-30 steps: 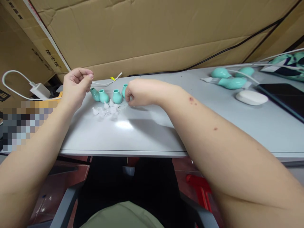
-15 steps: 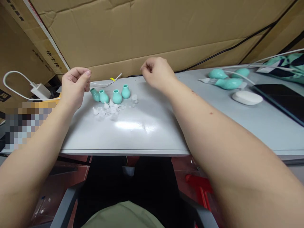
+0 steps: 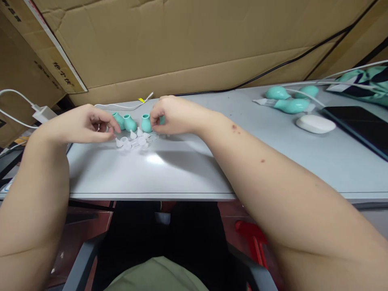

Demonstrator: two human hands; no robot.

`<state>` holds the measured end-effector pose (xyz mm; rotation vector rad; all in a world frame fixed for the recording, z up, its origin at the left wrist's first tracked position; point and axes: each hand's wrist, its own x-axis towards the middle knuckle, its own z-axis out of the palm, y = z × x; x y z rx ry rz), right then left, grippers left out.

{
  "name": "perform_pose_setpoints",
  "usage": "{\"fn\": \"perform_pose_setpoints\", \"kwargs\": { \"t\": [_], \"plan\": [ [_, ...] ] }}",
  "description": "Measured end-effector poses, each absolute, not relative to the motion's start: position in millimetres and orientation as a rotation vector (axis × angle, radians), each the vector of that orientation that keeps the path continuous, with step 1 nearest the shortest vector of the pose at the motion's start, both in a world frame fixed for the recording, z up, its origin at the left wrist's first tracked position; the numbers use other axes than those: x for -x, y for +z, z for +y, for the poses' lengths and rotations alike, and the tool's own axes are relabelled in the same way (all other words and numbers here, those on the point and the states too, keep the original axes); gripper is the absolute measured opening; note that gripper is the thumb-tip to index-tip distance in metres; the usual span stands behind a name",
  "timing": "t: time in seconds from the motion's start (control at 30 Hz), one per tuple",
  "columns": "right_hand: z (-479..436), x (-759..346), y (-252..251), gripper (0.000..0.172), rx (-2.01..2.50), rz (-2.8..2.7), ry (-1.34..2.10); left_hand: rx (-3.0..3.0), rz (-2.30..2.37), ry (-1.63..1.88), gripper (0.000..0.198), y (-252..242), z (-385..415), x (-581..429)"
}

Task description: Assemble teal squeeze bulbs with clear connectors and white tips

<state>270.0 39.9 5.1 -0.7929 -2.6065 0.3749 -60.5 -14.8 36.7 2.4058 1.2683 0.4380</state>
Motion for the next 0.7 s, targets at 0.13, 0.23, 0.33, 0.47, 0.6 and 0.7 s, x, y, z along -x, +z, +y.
{"fn": "perform_pose_setpoints", "kwargs": {
  "t": [0.13,0.23,0.33,0.47,0.6,0.7],
  "plan": [
    [40.7,-267.4,3.8,0.013,0.764,-2.707,0.367,-2.421,1.304,0.275,0.017,34.6,-9.6,59.6],
    [40.1,-266.6,2.0,0.018,0.758,-2.738,0.376,-2.397,1.356,0.176,0.017,34.1,-8.1,57.5],
    [38.4,-265.2,0.4,0.021,0.783,-2.776,0.362,-2.335,1.420,0.169,0.024,33.8,-8.0,55.7],
    [35.7,-261.9,0.8,0.025,0.844,-2.806,0.331,-2.283,1.497,0.154,0.032,31.2,-5.9,56.3],
    [31.8,-257.6,4.8,0.026,0.897,-2.858,0.317,-2.332,1.484,0.127,0.019,23.8,0.1,60.7],
    [29.3,-255.3,7.2,0.028,0.909,-2.925,0.267,-2.381,1.413,0.140,0.013,18.9,3.4,63.3]
  ]
}}
